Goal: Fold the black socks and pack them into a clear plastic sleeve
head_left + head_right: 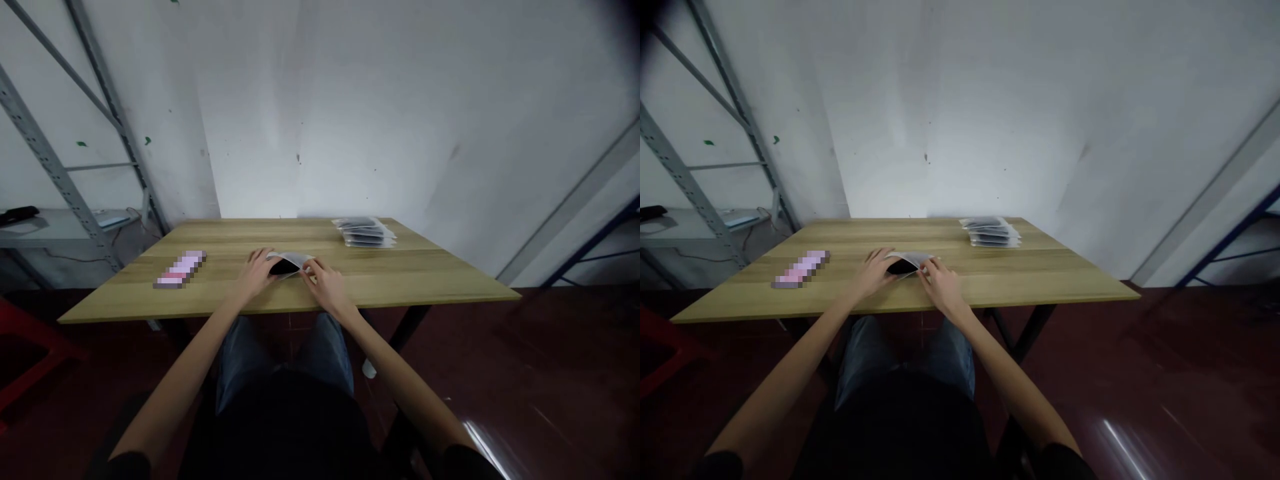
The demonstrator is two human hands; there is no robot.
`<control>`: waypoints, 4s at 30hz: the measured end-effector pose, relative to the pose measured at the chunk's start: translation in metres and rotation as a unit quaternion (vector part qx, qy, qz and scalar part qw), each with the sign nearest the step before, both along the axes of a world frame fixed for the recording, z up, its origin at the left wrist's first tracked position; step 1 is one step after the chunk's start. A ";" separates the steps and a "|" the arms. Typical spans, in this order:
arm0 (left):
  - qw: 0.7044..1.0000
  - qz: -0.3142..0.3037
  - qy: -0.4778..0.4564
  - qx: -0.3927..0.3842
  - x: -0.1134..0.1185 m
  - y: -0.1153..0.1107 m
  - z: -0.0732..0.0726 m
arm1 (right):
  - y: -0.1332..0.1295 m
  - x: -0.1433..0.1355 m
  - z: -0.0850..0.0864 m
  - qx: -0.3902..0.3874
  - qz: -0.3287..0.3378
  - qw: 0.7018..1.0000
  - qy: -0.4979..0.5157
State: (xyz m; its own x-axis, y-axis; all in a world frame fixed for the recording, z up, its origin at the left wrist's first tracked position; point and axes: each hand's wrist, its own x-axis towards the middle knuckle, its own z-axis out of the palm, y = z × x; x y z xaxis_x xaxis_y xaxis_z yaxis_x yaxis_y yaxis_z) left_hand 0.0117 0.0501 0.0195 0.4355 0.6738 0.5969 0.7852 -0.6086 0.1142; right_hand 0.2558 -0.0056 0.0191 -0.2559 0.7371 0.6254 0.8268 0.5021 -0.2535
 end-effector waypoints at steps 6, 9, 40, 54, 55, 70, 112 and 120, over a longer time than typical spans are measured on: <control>0.998 -0.032 0.052 -0.012 0.009 0.018 0.005 | 0.002 -0.006 -0.005 -0.017 0.021 1.000 -0.014; 0.996 -0.049 0.070 0.002 0.011 0.015 0.007 | 0.004 -0.003 -0.008 -0.037 0.031 0.999 -0.010; 0.999 0.038 0.009 -0.015 -0.044 -0.022 -0.013 | 0.012 0.075 -0.004 -0.086 -0.105 0.987 -0.091; 0.989 -0.144 0.008 0.024 0.088 -0.020 -0.003 | 0.000 0.054 -0.016 0.058 0.038 0.997 -0.034; 0.989 -0.143 0.008 0.023 0.089 -0.017 -0.003 | 0.000 0.057 -0.017 0.056 0.047 0.997 -0.028; 0.980 -0.116 0.121 0.107 0.082 -0.013 -0.002 | -0.021 0.096 -0.024 0.098 0.028 0.994 -0.045; 0.962 -0.141 0.037 -0.232 0.010 0.008 0.076 | -0.015 0.024 0.015 -0.053 0.114 0.992 0.000; 0.978 -0.010 -0.066 -0.197 -0.005 0.064 0.085 | 0.048 0.006 0.049 -0.039 0.107 0.994 -0.001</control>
